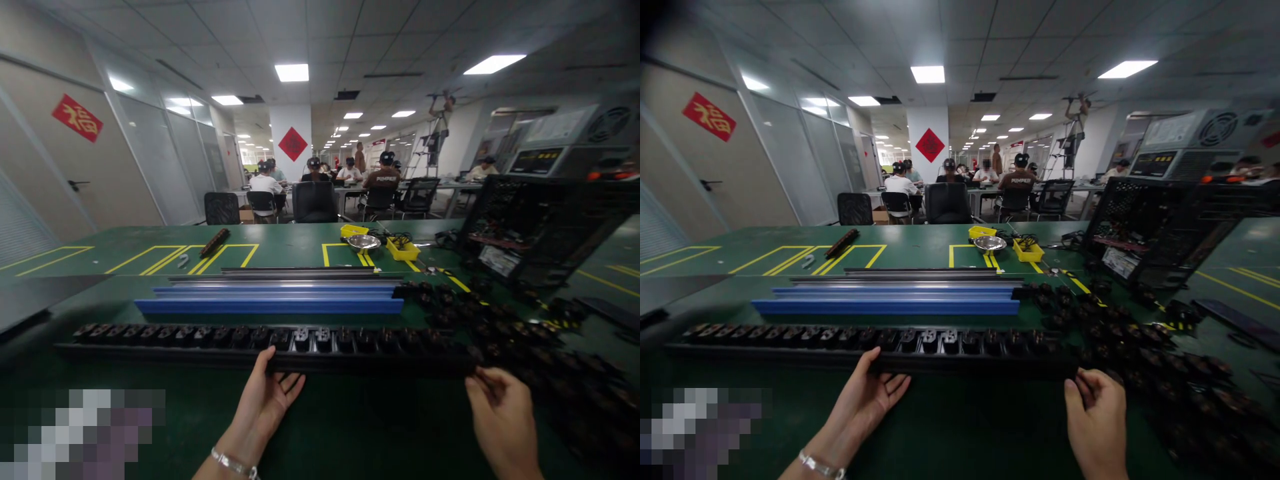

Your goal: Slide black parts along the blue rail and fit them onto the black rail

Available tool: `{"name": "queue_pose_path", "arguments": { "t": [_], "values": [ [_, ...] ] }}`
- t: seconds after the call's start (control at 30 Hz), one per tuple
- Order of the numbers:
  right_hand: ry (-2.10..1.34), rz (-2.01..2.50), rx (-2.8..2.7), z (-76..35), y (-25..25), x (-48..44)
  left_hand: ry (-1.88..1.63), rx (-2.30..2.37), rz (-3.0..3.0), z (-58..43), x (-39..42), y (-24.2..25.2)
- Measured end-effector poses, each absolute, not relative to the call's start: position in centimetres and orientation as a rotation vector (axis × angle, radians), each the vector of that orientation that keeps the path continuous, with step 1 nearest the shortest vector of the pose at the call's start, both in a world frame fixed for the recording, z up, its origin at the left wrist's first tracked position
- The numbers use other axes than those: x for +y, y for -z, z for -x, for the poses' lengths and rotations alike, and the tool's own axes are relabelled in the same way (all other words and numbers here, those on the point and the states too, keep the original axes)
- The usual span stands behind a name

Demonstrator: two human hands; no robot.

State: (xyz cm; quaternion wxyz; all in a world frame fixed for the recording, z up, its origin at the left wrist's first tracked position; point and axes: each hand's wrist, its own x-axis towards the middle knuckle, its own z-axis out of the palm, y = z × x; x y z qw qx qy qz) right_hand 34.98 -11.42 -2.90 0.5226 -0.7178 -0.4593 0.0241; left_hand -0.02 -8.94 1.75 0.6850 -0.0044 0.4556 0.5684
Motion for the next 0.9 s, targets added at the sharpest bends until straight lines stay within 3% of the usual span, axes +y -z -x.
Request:
{"name": "queue_pose_path", "arguments": {
  "t": [0.37, 0.63, 0.9],
  "values": [
    [0.094, 1.559, -2.384, -42.4, 2.1, -9.8, -1.281, 1.074, -0.014, 0.0, -8.5, -1.2],
    [0.267, 1.645, -2.472, -44.6, 2.0, -2.7, -1.252, 1.069, -0.024, -1.9, -7.6, -1.0],
    [0.406, 1.751, -2.185, -45.7, 2.6, 3.3, -1.275, 1.062, -0.002, -4.3, -6.3, -1.4]
  ]
}}
